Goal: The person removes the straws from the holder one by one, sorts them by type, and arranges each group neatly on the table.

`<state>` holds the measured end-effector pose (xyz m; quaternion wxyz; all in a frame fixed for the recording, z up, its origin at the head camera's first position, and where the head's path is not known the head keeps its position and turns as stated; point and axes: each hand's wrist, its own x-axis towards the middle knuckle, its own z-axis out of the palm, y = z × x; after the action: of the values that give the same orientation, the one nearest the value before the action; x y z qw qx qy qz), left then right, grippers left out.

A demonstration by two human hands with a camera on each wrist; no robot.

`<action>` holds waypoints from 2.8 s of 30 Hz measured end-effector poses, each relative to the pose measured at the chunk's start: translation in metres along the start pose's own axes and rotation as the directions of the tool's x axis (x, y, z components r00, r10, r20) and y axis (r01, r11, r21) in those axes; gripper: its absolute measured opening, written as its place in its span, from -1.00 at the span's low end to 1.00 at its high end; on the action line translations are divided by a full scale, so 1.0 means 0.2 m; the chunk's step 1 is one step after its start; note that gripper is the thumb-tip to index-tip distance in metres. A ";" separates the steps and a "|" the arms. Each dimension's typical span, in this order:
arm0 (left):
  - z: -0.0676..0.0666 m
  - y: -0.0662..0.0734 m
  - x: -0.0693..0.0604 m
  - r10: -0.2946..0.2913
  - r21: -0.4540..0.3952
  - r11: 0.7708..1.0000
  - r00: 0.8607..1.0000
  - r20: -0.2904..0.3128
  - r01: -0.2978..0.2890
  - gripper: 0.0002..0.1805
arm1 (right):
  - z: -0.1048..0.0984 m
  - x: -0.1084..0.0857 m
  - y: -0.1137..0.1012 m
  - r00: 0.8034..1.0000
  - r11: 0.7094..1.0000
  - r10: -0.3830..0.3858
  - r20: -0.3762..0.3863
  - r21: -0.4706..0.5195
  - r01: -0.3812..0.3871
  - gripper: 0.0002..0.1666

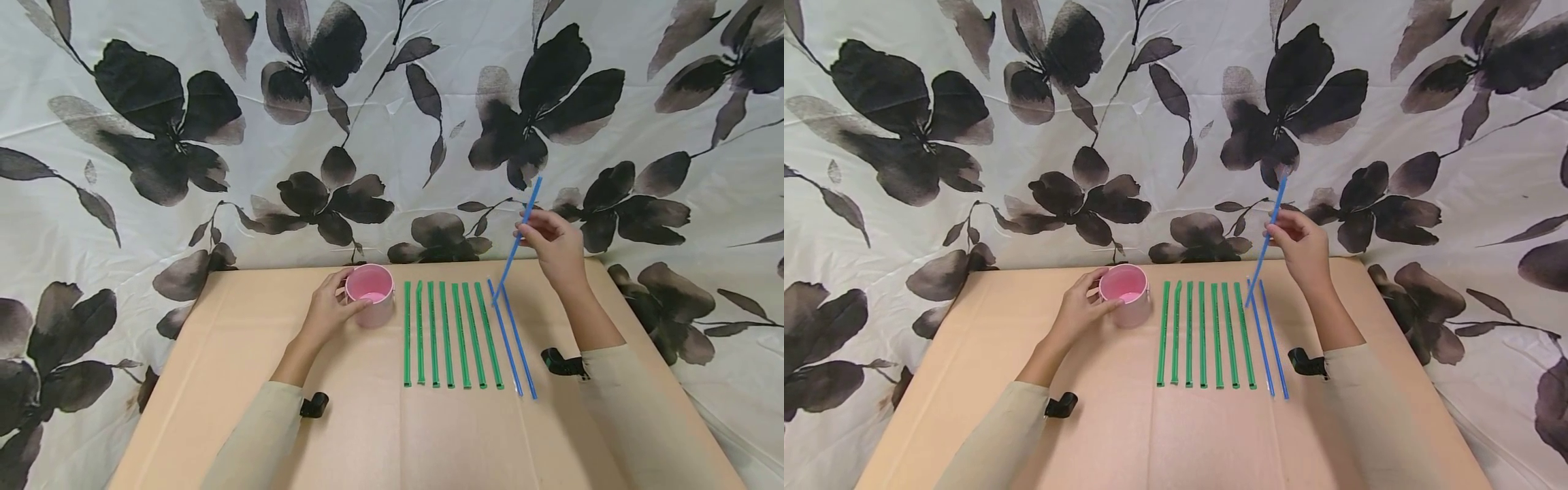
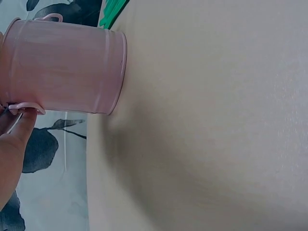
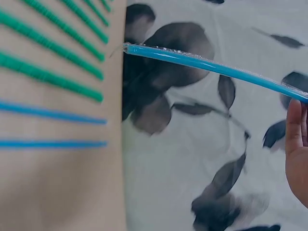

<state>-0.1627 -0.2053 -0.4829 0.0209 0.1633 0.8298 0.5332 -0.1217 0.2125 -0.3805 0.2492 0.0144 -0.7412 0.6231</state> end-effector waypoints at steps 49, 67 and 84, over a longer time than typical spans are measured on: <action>0.01 0.01 0.02 0.001 0.001 1.000 1.000 -0.002 -0.001 -0.15 | -0.26 -0.20 0.64 0.767 0.678 0.610 0.199 -0.632 -0.376 -0.61; -0.01 0.00 0.03 -0.014 -0.007 1.000 1.000 0.022 0.014 -0.14 | -0.19 -0.30 0.59 0.781 0.621 0.613 0.119 -0.684 -0.383 -0.72; -0.01 0.02 0.04 -0.020 -0.005 1.000 1.000 0.014 0.020 -0.14 | -0.22 -0.32 0.53 0.788 0.615 0.598 0.144 -0.713 -0.336 -0.68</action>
<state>-0.1690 -0.2025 -0.4774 0.0324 0.1584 0.8299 0.5340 -0.0854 0.2584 -0.4975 -0.0806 -0.1543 -0.9196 0.3522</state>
